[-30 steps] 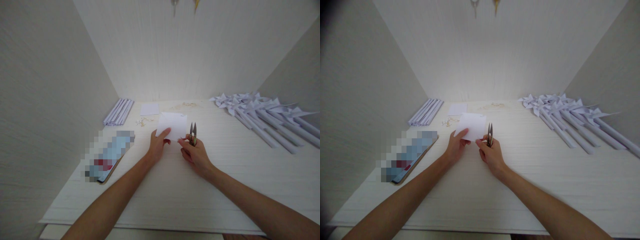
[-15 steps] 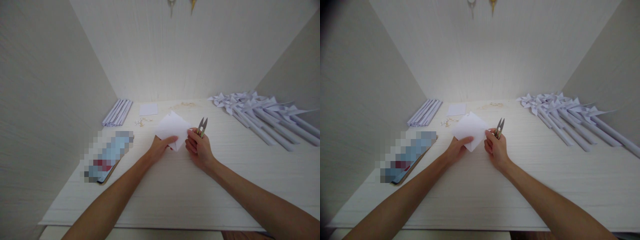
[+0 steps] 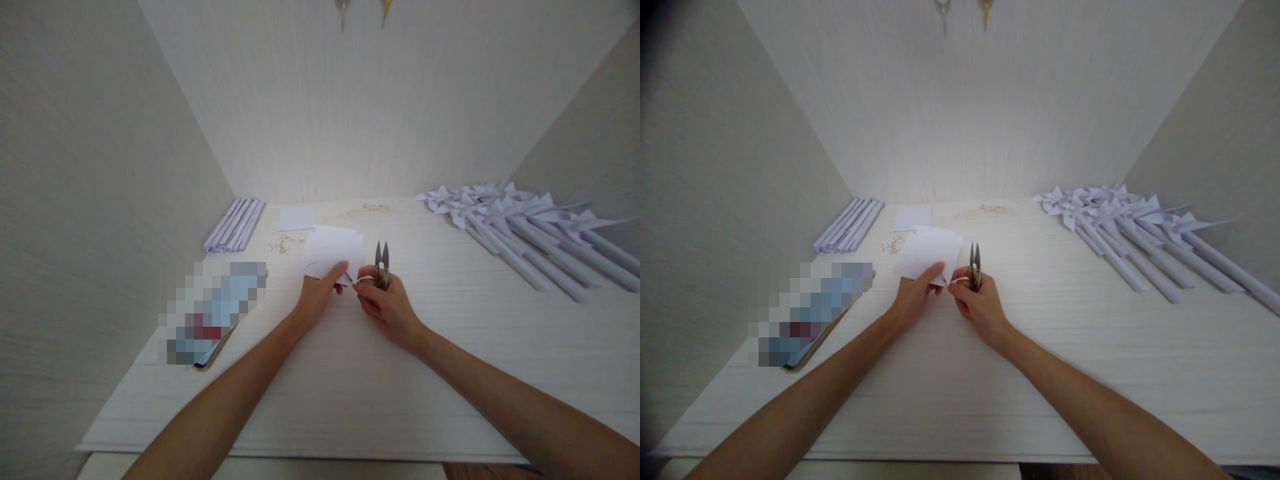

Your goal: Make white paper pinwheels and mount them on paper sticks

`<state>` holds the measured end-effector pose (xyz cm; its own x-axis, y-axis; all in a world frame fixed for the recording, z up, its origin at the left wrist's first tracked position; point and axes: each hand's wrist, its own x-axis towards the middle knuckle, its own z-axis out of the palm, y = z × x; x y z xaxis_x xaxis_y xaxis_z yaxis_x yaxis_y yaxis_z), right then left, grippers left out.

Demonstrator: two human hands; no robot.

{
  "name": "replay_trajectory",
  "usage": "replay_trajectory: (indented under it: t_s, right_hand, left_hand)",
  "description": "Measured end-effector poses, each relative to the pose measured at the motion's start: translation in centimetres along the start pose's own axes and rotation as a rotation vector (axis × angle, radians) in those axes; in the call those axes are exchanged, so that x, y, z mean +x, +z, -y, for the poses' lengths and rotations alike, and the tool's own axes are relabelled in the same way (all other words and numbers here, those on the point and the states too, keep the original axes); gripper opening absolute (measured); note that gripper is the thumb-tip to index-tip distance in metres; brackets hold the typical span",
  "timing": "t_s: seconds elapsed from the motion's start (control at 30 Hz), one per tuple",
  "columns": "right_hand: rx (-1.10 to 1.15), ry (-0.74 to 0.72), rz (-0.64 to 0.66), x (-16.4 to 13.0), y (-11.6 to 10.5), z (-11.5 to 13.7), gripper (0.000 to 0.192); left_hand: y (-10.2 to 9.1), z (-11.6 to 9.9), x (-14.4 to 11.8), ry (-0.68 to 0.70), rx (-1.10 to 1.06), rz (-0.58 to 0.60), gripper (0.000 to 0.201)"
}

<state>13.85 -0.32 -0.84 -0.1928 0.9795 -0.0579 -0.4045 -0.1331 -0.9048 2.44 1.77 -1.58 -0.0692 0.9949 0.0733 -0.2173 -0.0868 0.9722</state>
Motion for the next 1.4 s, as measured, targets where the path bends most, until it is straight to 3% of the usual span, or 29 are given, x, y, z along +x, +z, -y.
replay_trajectory:
  t_s: [0.5,1.4]
  right_hand:
    - [-0.165,-0.086,-0.109,0.41,-0.29,-0.62,0.026]
    - [-0.040,-0.016,-0.037,0.31,-0.18,-0.16,0.030]
  left_hand:
    - [0.20,-0.47,-0.35,0.062,0.149,-0.031,0.023]
    - [0.12,-0.89,-0.59,0.060,0.248,-0.004,0.027]
